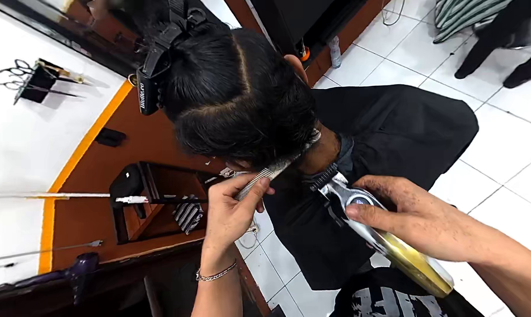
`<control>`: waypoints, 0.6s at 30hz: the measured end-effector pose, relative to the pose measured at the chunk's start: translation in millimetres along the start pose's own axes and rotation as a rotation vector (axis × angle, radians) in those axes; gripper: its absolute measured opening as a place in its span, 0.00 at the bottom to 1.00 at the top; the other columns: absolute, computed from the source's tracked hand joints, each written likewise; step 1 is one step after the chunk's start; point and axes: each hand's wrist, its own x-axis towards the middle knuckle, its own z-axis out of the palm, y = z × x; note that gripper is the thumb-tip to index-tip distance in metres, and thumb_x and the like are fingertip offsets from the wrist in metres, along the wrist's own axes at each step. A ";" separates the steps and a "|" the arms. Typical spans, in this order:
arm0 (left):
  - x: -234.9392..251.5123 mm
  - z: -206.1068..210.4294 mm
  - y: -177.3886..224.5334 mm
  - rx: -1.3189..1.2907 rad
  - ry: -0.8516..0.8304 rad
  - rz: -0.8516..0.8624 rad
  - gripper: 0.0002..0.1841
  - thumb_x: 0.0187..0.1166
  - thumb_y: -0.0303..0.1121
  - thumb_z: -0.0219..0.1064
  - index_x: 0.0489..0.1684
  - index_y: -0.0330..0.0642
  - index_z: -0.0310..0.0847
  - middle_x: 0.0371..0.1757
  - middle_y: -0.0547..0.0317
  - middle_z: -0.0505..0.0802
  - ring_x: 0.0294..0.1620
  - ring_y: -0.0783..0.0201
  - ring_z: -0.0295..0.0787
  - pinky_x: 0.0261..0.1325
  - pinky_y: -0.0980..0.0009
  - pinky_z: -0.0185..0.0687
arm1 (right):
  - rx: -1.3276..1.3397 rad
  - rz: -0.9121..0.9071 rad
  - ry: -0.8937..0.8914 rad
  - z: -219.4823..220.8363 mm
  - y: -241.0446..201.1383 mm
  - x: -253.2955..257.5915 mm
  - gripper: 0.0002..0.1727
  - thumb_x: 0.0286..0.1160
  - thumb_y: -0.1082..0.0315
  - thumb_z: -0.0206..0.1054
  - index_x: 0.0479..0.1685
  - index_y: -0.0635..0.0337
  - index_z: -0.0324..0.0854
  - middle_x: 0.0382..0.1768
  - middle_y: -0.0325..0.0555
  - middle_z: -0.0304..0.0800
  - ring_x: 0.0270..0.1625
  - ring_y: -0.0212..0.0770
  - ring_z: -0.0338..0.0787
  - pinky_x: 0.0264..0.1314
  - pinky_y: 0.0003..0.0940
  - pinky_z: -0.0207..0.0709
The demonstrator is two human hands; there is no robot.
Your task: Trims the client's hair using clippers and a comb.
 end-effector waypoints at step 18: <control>39.0 -53.7 32.0 0.322 -0.010 0.339 0.11 0.84 0.38 0.66 0.40 0.40 0.89 0.32 0.70 0.94 0.21 0.84 0.83 0.23 0.86 0.80 | -0.262 0.005 0.444 60.3 -23.6 27.3 0.18 0.79 0.47 0.69 0.38 0.53 0.80 0.16 0.35 0.79 0.16 0.30 0.79 0.16 0.29 0.71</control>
